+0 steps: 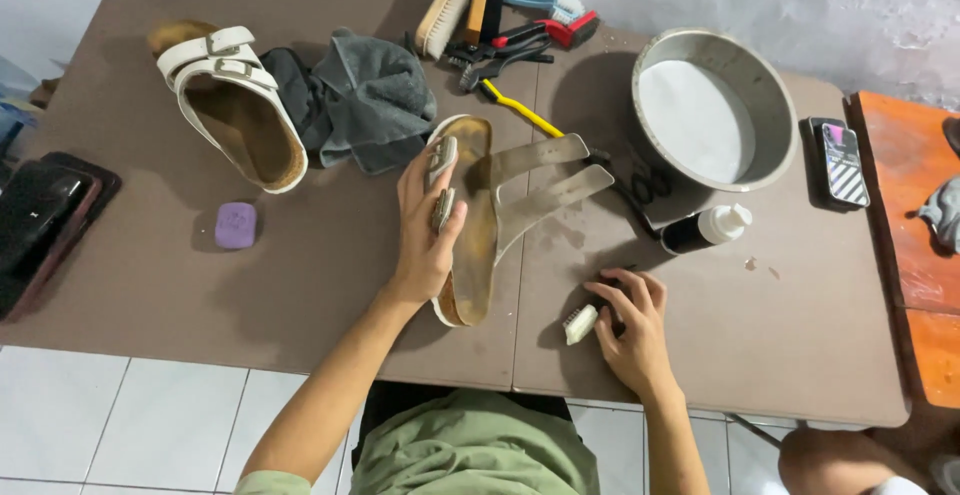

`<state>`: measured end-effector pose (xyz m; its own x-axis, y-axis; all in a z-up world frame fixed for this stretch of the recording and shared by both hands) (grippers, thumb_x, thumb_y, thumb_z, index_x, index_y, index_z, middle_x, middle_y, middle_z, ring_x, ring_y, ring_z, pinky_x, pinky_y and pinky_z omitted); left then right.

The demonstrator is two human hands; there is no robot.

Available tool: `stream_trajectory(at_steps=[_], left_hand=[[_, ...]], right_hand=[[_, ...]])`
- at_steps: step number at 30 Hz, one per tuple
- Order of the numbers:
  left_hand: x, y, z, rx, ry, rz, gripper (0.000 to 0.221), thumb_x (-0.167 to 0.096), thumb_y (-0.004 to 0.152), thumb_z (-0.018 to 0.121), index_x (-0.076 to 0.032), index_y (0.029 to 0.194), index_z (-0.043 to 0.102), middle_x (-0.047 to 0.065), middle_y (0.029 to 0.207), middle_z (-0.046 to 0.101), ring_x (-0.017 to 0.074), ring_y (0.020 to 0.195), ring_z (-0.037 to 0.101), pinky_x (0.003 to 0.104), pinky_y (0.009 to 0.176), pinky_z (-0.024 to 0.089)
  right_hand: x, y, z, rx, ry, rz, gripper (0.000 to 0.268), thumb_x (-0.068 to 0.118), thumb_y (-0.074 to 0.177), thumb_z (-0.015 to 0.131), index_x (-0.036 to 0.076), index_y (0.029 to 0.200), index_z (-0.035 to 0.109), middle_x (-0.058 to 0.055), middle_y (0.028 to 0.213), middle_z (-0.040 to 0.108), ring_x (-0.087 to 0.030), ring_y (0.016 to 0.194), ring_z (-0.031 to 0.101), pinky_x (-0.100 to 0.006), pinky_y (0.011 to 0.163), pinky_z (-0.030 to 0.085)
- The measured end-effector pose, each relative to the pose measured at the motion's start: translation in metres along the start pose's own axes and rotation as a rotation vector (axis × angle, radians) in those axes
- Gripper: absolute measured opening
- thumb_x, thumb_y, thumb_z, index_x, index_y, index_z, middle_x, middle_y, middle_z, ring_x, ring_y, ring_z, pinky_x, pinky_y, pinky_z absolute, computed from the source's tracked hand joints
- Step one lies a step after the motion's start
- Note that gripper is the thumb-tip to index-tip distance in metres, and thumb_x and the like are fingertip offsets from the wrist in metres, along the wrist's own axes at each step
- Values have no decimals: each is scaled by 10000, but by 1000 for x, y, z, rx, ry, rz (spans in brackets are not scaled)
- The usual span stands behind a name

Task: Repairing a sandal by cleaning the footbed with a brush and reattaching the straps into the sole.

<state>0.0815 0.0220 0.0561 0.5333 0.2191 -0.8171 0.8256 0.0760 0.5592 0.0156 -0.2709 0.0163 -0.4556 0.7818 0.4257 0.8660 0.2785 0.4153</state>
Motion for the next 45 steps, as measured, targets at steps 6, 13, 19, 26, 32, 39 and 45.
stream_trajectory(at_steps=[6, 13, 19, 26, 32, 39, 45], left_hand=[[-31, 33, -6, 178, 211, 82, 430, -206, 1018, 614, 28, 1376, 573, 298, 1479, 405, 478, 1422, 321, 603, 1170, 272], [-48, 30, 39, 553, 472, 208, 350, -230, 967, 567, 60, 1140, 659, 266, 1499, 417, 393, 1407, 358, 564, 1224, 189], [-40, 14, 53, 493, 486, 256, 390, -328, 899, 661, -23, 1141, 638, 243, 1496, 443, 419, 1422, 391, 601, 1187, 275], [-42, 16, 51, 513, 438, 251, 380, -330, 947, 616, -3, 1139, 646, 245, 1512, 432, 405, 1439, 386, 550, 1210, 285], [-50, 21, 47, 561, 417, 130, 467, -391, 1015, 492, 16, 1157, 671, 258, 1539, 404, 377, 1478, 338, 515, 1238, 238], [-43, 21, 45, 550, 347, 148, 400, -345, 1025, 514, -5, 1165, 671, 231, 1554, 395, 410, 1475, 329, 560, 1236, 226], [-33, 24, 45, 531, 346, 105, 472, -422, 1028, 472, -19, 1155, 684, 217, 1550, 407, 354, 1488, 331, 514, 1255, 219]], right_hand=[[2, -19, -8, 6, -158, 24, 440, 103, 872, 709, 289, 1270, 712, -17, 1259, 583, -297, 1222, 455, -461, 1067, 360], [29, -16, -18, -65, -116, -71, 134, 190, 1013, 634, 145, 1114, 709, -8, 1095, 663, -298, 1156, 527, -453, 1006, 386], [23, 5, -20, -135, 269, 92, 136, 33, 950, 717, 51, 1084, 717, -95, 854, 676, -306, 820, 644, -396, 745, 563], [2, 77, 36, 1, 154, -65, 410, 206, 1101, 568, 83, 713, 623, -69, 641, 511, -293, 715, 508, -402, 708, 443], [23, 146, 95, -34, 86, -349, 385, 163, 946, 723, 66, 616, 548, -92, 620, 476, -318, 773, 485, -419, 712, 401], [94, 115, 116, -102, 107, -563, 226, 234, 851, 732, 13, 812, 706, -183, 827, 691, -399, 898, 549, -489, 813, 383], [43, 147, 106, -74, 125, -401, 130, 209, 841, 790, 98, 788, 747, -113, 792, 679, -337, 843, 516, -438, 788, 354]])
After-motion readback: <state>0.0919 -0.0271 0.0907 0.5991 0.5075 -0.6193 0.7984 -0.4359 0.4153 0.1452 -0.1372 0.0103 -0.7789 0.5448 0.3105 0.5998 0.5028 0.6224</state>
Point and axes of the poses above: each hand's wrist, its own y-axis towards the middle knuckle, its own z-axis out of the palm, x = y × z, the point moved 10 cm from there along y, towards the middle knuckle
